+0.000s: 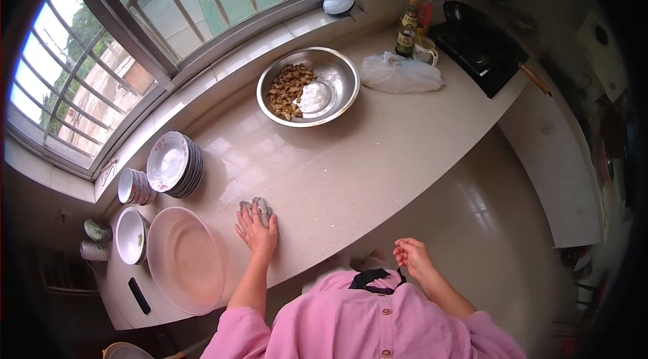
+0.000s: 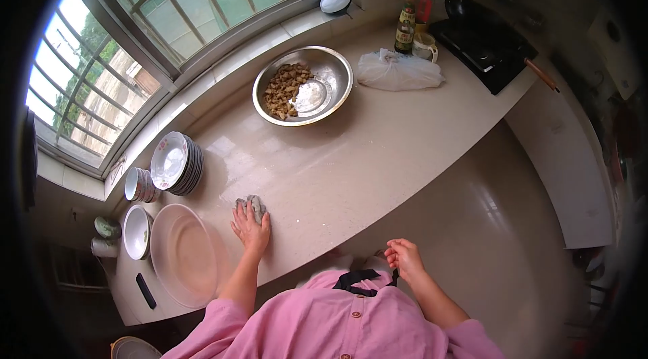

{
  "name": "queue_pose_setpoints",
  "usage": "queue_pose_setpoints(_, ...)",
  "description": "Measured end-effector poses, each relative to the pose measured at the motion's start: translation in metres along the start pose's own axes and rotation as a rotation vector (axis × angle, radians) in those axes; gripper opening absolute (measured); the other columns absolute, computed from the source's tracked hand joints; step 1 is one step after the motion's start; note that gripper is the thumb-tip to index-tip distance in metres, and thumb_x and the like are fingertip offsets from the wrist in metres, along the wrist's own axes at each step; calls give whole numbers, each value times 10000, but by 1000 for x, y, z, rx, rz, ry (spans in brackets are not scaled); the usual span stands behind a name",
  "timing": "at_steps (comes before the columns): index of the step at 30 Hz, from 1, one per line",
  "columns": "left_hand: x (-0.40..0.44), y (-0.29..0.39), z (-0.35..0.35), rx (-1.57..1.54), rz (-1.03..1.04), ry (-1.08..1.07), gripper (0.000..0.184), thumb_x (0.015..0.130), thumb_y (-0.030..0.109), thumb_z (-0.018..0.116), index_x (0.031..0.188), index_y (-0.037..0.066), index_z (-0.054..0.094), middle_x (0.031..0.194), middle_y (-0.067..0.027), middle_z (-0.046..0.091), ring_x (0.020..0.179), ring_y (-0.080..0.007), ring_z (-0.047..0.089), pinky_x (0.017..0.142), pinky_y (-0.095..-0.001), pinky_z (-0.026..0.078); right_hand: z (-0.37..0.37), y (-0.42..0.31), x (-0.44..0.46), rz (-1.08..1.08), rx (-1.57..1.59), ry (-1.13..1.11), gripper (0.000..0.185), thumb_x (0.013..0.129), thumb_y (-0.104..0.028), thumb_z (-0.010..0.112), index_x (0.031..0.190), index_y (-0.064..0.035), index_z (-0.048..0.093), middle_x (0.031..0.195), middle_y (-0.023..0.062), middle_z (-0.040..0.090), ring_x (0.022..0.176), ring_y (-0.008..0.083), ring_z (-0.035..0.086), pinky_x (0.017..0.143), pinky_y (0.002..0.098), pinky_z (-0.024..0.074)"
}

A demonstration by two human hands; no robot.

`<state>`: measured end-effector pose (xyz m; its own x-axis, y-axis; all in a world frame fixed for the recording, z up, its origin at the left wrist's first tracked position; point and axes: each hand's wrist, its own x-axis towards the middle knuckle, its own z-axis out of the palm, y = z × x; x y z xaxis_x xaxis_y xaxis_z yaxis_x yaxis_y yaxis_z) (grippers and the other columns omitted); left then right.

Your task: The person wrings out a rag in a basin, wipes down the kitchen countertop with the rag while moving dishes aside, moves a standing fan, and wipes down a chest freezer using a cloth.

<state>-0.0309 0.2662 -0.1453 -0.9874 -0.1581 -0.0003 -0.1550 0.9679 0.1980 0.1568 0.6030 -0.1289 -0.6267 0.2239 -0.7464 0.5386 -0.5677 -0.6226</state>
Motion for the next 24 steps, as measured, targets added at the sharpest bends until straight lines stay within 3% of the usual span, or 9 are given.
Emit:
queue_pose_setpoints(2, -25, -10, 2, 32, -2, -35, 674, 811, 406, 571, 1366, 106, 334, 1443, -147, 213, 1345, -324, 160, 1069, -507, 125, 5, -9, 6, 2, -40, -14, 136, 884, -156, 521, 925, -29, 545, 675, 65, 570, 478, 99, 514, 405, 219, 414)
queue_pose_setpoints(5, -29, -35, 18, -17, -301, 163, 735, 815, 430, 568, 1380, 64, 276, 1434, -204, 191, 1337, -346, 162, 1073, -472, 155, 12, -19, 16, -4, -97, -25, 137, 889, -157, 515, 926, -29, 545, 673, 61, 569, 478, 98, 514, 404, 219, 412)
queue_pose_setpoints(11, 69, -47, 26, -48, -557, 228, 719, 827, 457, 540, 1375, 65, 288, 1426, -195, 216, 1331, -328, 187, 1071, -432, 188, 27, -20, 13, -8, -147, -35, 146, 898, -158, 499, 941, -27, 546, 678, 60, 568, 488, 97, 514, 407, 219, 412)
queue_pose_setpoints(15, 131, -43, 12, -43, -587, 184, 711, 818, 491, 531, 1369, 97, 313, 1419, -177, 247, 1330, -321, 196, 1073, -440, 181, 22, -4, -1, -3, -127, 15, 152, 900, -160, 495, 948, -23, 541, 690, 66, 568, 496, 103, 514, 412, 221, 414)
queue_pose_setpoints(19, 163, 3, 20, -65, -275, 167, 689, 800, 549, 516, 1347, 155, 374, 1412, -143, 287, 1329, -318, 203, 1072, -469, 164, 9, 19, -11, 55, -52, 90, 139, 886, -138, 495, 953, -21, 529, 693, 72, 565, 490, 111, 511, 418, 224, 415)
queue_pose_setpoints(21, 177, 30, 26, -144, -110, 162, 645, 786, 502, 568, 1299, 131, 442, 1407, -131, 301, 1323, -310, 216, 1073, -451, 176, 8, 23, -17, 56, -43, 105, 137, 884, -137, 497, 952, -22, 529, 693, 72, 566, 490, 110, 511, 418, 224, 415)
queue_pose_setpoints(24, 178, 61, 38, -392, 254, 161, 405, 751, 162, 624, 1148, 104, 568, 1312, -139, 423, 1243, -319, 348, 1042, -389, 284, 8, 20, -23, 32, -38, 136, 136, 886, -141, 502, 951, -25, 530, 689, 71, 566, 490, 107, 512, 420, 223, 416)
